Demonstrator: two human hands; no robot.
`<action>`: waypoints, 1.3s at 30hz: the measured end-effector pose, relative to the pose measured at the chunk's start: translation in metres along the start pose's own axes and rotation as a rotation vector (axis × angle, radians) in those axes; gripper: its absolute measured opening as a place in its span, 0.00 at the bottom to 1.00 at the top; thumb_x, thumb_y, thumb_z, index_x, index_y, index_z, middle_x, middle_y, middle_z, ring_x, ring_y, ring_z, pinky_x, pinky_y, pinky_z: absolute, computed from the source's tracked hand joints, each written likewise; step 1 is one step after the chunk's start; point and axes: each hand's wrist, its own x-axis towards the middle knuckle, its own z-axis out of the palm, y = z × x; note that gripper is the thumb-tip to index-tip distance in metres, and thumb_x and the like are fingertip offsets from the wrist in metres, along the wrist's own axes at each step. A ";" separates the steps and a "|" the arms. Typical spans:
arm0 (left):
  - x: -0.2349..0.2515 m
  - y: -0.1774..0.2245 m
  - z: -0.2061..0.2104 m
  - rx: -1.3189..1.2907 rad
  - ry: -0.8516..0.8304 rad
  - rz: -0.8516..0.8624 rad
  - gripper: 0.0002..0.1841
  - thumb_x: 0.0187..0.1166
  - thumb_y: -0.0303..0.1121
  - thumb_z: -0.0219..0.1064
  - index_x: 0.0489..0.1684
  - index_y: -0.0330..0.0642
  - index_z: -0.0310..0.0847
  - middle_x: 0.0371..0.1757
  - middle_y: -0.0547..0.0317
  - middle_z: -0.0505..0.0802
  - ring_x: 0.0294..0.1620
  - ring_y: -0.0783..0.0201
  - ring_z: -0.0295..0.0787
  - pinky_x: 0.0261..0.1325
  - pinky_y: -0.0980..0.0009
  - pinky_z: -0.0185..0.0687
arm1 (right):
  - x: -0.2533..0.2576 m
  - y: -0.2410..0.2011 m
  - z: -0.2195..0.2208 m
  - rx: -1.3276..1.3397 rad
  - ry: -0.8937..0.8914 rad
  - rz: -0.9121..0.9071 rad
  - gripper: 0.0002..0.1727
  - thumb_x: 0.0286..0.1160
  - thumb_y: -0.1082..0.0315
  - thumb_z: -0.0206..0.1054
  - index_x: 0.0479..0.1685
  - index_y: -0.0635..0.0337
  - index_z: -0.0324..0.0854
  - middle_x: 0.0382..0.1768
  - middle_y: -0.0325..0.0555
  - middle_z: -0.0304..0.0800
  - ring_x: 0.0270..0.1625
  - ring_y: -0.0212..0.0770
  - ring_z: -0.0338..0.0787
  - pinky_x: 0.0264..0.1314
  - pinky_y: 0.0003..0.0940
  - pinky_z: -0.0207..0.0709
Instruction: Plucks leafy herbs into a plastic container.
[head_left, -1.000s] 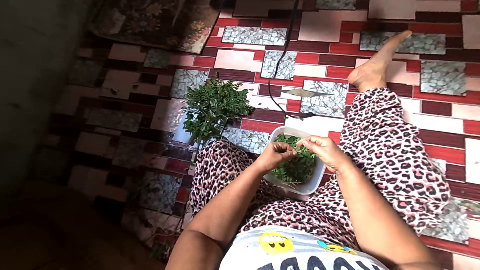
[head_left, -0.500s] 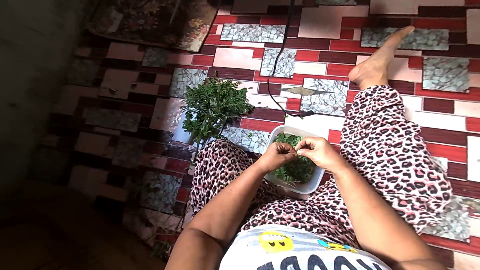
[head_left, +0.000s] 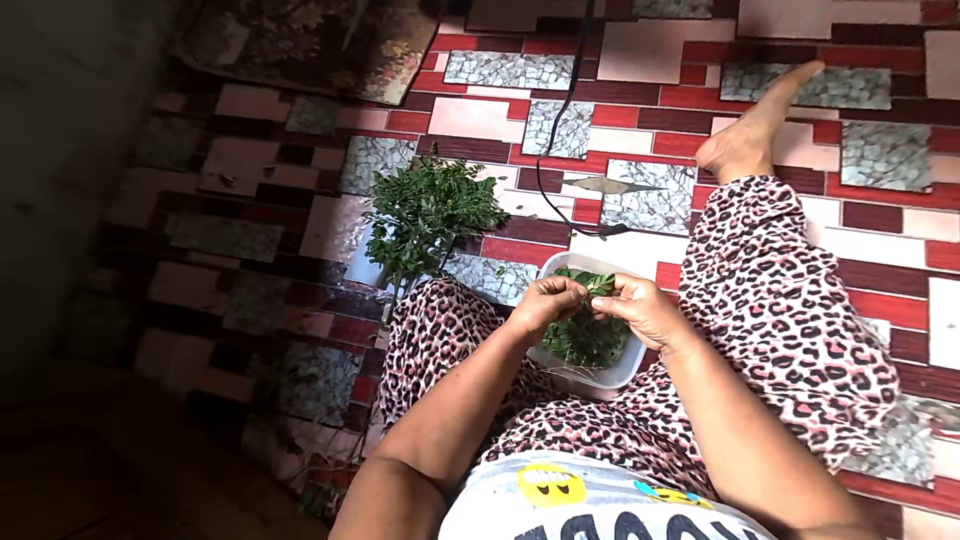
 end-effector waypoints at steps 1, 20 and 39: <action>0.000 -0.001 0.000 0.009 0.002 0.021 0.07 0.83 0.26 0.64 0.37 0.37 0.86 0.27 0.63 0.87 0.25 0.75 0.80 0.32 0.79 0.77 | 0.002 0.003 0.004 -0.015 0.041 -0.022 0.11 0.68 0.82 0.72 0.48 0.67 0.84 0.39 0.45 0.92 0.37 0.34 0.90 0.45 0.30 0.87; -0.001 0.001 0.001 -0.122 0.050 -0.036 0.09 0.86 0.26 0.60 0.35 0.39 0.84 0.29 0.62 0.88 0.25 0.74 0.79 0.32 0.78 0.77 | 0.002 0.000 0.006 0.033 0.050 0.079 0.06 0.73 0.82 0.68 0.44 0.67 0.82 0.35 0.44 0.90 0.32 0.33 0.90 0.39 0.28 0.87; 0.001 0.000 -0.006 -0.005 0.060 0.040 0.05 0.81 0.26 0.68 0.34 0.40 0.87 0.22 0.69 0.82 0.18 0.79 0.67 0.24 0.82 0.65 | -0.004 -0.007 -0.019 -0.293 0.021 0.009 0.10 0.67 0.78 0.76 0.46 0.67 0.87 0.43 0.48 0.91 0.45 0.37 0.89 0.52 0.35 0.85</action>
